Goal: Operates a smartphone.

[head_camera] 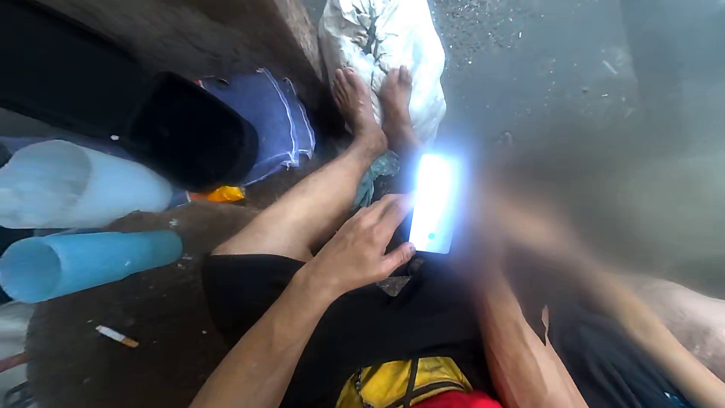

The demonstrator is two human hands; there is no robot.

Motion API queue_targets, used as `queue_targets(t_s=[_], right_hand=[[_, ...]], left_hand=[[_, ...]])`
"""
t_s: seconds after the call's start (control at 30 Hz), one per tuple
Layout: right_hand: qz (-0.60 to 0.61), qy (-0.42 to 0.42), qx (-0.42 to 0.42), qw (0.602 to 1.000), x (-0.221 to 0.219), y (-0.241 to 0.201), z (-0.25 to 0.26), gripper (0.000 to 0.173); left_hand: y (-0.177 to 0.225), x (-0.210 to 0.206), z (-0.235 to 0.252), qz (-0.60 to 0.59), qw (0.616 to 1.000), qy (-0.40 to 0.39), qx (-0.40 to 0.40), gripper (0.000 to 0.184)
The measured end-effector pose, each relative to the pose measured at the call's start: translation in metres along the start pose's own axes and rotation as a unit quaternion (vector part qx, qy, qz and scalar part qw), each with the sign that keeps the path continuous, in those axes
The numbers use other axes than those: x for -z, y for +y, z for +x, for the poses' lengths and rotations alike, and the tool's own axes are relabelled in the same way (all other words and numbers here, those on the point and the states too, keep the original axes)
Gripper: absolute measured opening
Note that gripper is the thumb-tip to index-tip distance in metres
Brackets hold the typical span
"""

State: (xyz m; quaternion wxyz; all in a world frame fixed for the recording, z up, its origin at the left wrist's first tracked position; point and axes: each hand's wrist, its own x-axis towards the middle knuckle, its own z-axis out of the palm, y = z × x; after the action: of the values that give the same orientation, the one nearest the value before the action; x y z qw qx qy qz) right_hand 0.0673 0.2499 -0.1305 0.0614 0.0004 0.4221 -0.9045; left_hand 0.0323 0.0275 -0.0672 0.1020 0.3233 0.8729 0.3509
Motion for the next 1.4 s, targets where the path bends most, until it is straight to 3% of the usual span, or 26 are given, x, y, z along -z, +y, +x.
queue_targets(t_s=[0.67, 1.07, 1.27, 1.4], right_hand=[[0.065, -0.003, -0.016, 0.998, -0.004, -0.002, -0.001, 0.046], [0.02, -0.039, 0.001, 0.999, 0.012, 0.01, 0.0, 0.049], [-0.012, -0.044, -0.031, 0.999, -0.003, 0.009, -0.002, 0.069], [-0.011, -0.057, -0.028, 0.998, -0.005, 0.012, -0.001, 0.069]], left_hand=[[-0.002, -0.001, 0.001, 0.015, 1.0, 0.013, -0.013, 0.057], [-0.004, -0.001, 0.001, 0.025, 0.999, 0.023, -0.005, 0.058], [-0.002, 0.003, 0.0, 0.025, 0.997, 0.048, 0.046, 0.067], [-0.003, 0.003, 0.0, 0.034, 0.997, 0.054, 0.046, 0.066]])
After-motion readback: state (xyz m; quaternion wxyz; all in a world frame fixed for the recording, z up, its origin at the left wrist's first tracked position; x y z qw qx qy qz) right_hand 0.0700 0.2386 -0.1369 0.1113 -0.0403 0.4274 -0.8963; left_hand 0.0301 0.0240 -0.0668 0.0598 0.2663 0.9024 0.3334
